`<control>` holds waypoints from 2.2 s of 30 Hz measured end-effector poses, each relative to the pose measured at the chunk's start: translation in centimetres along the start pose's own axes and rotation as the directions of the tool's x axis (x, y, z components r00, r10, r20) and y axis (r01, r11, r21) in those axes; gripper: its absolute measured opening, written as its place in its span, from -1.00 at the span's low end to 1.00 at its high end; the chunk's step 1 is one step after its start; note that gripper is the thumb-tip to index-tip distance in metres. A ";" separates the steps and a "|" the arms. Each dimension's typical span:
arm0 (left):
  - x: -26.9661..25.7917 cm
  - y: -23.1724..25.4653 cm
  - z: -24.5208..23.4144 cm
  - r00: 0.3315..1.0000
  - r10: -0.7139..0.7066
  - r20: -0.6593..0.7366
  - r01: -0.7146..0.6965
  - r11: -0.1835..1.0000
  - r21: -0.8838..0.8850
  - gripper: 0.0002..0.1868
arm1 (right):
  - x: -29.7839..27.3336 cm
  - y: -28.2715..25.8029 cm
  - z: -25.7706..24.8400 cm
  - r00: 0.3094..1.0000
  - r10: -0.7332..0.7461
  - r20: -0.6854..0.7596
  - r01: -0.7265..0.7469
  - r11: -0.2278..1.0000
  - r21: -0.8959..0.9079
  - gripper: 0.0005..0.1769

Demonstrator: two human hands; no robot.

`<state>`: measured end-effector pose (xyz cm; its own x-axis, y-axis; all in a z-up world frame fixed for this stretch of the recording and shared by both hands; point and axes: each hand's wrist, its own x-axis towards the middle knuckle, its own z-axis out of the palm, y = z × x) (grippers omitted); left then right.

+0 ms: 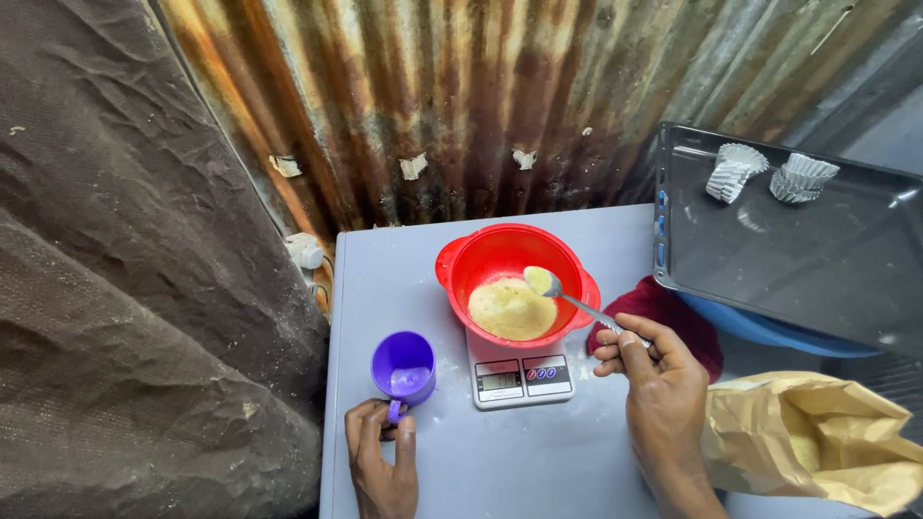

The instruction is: Measuring out dry ingredients and butter into a bowl using a digital scale and a spoon.

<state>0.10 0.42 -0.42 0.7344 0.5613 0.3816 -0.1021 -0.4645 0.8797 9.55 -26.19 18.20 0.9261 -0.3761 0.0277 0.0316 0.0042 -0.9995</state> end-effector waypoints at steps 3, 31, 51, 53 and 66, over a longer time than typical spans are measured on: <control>-0.1 0.1 0.1 1.000 -0.012 0.002 0.012 1.000 0.004 -0.56 | 0.0 -0.3 -0.1 1.000 0.019 0.010 -0.019 1.000 0.016 -0.72; 0.0 0.2 0.0 0.999 -0.029 0.023 0.029 0.999 0.013 -0.55 | -0.1 0.4 0.3 1.000 0.009 0.014 -0.009 1.000 0.007 -0.69; -0.1 0.3 0.0 1.000 -0.014 0.021 0.014 1.000 0.010 -0.57 | 0.0 1.3 -0.2 1.000 -0.014 0.005 0.014 1.000 -0.024 -0.71; 0.0 0.6 -0.1 1.000 -0.011 0.017 0.011 1.000 0.010 -0.60 | -0.1 0.8 0.0 1.000 -0.001 -0.010 0.000 0.999 -0.054 -0.73; 0.0 0.4 -0.2 0.999 -0.018 0.028 0.018 1.000 0.019 -0.54 | -0.1 1.2 -0.3 1.000 -0.015 0.023 0.016 0.998 -0.063 -0.73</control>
<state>-0.05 0.36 -0.03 0.7547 0.5503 0.3572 -0.0759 -0.4676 0.8807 9.40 -26.41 17.02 0.9340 -0.3547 0.0431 0.0233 -0.0600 -0.9979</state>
